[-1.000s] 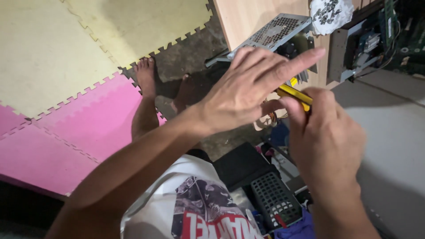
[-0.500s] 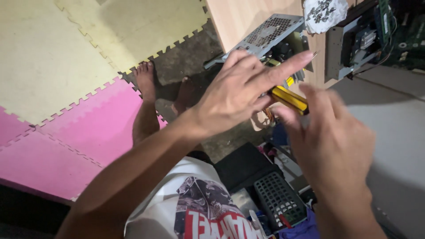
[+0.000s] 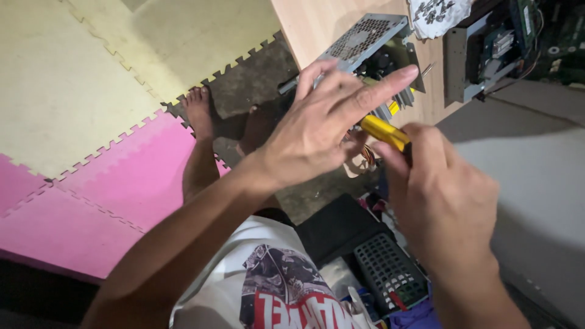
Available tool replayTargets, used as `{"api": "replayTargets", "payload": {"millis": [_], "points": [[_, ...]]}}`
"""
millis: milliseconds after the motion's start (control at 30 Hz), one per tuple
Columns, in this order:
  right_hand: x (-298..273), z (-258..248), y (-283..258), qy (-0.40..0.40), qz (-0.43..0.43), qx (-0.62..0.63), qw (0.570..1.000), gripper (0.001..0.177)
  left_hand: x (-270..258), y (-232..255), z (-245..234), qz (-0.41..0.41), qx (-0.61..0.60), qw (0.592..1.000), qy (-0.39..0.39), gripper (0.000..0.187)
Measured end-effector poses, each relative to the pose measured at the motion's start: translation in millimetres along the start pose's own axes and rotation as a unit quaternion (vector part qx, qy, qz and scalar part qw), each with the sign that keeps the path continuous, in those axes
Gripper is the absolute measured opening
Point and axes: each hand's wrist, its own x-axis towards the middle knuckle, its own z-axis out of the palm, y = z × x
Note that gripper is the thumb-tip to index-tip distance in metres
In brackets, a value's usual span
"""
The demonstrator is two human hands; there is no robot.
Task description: Disassembling and inspecting the internal components of a computer power supply unit using a screwdriver.
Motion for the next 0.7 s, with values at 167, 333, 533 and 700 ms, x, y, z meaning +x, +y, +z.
{"api": "replayTargets", "payload": {"millis": [167,333,533,700], "points": [[1,2,0,-0.054,0.034,-0.103,0.993,0.037,-4,-1,-4,-0.036,-0.023,0.998,-0.034,0.095],[4,-5,-5,0.020,-0.025,0.005,0.999,0.033,-1,2,-3,-0.032,-0.046,0.998,-0.016,0.090],[1,-3,-1,-0.043,0.012,-0.074,0.996,0.035,-7,0,-4,-0.059,-0.031,0.998,-0.016,0.088],[9,-10,-9,0.029,-0.041,-0.042,0.998,0.034,-6,-3,-4,-0.087,-0.004,0.994,-0.064,0.081]]}}
